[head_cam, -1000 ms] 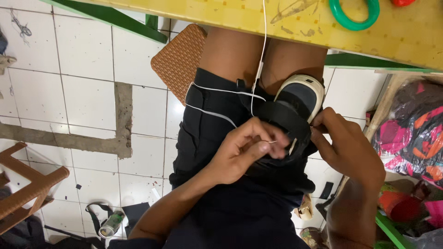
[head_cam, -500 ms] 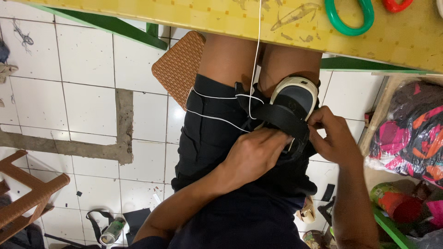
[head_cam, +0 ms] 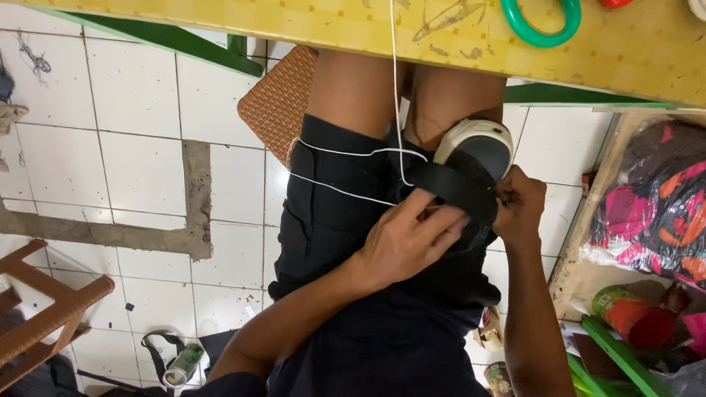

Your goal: The person sews a black and white shoe held on their lap using a needle and white thread. They repeatedly pass the needle through the shoe's sole and upper, pull the thread tight, and trim the thread with scissors.

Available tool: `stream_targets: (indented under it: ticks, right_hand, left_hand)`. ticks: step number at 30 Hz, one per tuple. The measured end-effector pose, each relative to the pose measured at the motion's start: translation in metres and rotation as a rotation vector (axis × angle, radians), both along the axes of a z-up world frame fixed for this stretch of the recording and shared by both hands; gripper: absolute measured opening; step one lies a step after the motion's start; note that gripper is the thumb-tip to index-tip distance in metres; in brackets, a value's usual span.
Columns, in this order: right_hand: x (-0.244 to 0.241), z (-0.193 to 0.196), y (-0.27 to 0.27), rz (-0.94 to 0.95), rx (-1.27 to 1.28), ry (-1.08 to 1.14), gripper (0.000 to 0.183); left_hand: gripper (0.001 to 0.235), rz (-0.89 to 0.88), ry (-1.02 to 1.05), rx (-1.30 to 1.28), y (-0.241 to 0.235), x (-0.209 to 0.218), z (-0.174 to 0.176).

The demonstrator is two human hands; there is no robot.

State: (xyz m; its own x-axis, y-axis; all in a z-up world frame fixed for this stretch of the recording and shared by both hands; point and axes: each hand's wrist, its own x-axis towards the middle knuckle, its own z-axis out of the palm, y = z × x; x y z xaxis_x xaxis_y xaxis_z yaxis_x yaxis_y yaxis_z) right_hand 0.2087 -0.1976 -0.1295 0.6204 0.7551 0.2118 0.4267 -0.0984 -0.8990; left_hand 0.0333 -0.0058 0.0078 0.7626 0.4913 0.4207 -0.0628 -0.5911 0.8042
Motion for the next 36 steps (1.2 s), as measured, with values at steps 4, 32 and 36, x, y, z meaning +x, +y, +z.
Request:
stream_targets:
  ticks: [4,32,36]
  right_hand:
    - [0.004,-0.034,-0.027,-0.125,-0.103,0.062,0.032]
    - [-0.106,0.169,0.087,-0.290,-0.035,0.529,0.016]
    - [-0.078,0.192,0.063,0.156,-0.190,0.861,0.098]
  left_hand:
    - [0.016,-0.012,0.013,0.027,-0.002,0.003,-0.014]
    - [0.029,-0.091,0.195,-0.352,0.054,-0.050,-0.005]
    - [0.035,-0.010,0.263,-0.431,0.056,-0.051,-0.015]
